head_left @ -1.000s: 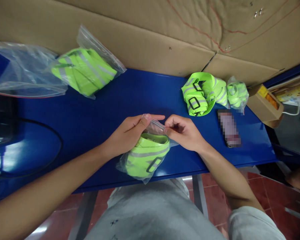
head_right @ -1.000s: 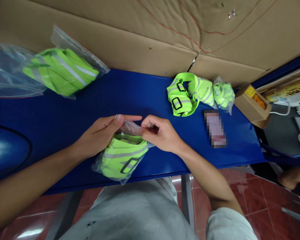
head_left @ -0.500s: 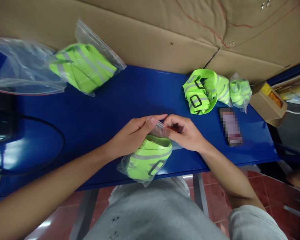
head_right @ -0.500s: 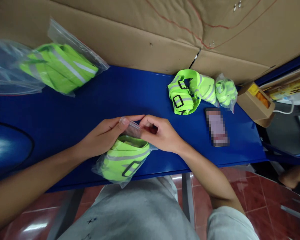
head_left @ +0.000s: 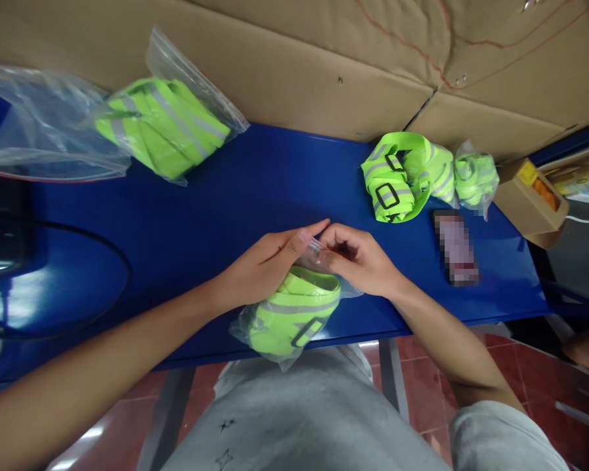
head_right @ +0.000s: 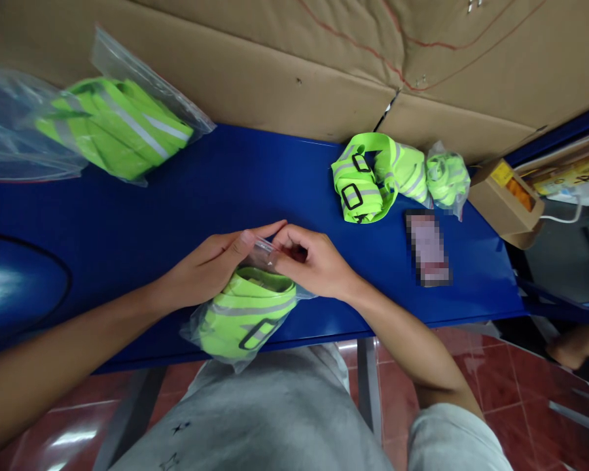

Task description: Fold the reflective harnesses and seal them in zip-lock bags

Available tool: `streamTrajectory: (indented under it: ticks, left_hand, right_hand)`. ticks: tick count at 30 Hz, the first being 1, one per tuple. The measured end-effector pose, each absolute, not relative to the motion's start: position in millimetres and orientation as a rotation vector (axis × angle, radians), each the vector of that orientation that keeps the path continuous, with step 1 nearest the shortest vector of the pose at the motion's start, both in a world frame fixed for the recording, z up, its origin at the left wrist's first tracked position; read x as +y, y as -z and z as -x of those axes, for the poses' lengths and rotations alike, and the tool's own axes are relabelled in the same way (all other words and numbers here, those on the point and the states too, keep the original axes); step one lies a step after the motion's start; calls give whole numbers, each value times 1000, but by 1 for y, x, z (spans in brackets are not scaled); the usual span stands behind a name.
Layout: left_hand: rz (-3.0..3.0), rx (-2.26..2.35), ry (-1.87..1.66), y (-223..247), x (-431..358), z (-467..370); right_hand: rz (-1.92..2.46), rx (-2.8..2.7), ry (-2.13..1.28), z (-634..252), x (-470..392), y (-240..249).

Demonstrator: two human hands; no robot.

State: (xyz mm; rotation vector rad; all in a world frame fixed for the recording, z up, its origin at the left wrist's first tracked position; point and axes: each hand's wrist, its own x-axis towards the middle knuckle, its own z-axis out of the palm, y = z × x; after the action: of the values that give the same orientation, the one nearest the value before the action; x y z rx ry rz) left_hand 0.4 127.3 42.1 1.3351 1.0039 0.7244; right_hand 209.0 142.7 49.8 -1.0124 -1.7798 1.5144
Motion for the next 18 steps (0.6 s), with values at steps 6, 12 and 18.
streamTrajectory:
  ticks: [6,12,18]
  left_hand:
    - [-1356,946,-719,-41,126,-2]
    - [-1415,921,-700,-36,127,-3]
    - [-1461,981,-633,-32,126,-5]
  right_hand:
    - [1003,-1759,-1541,-207,142,-50]
    - [1005,-1751,-1517,-205,140,-47]
    - [1025,-1740,-1537,-203,139,-47]
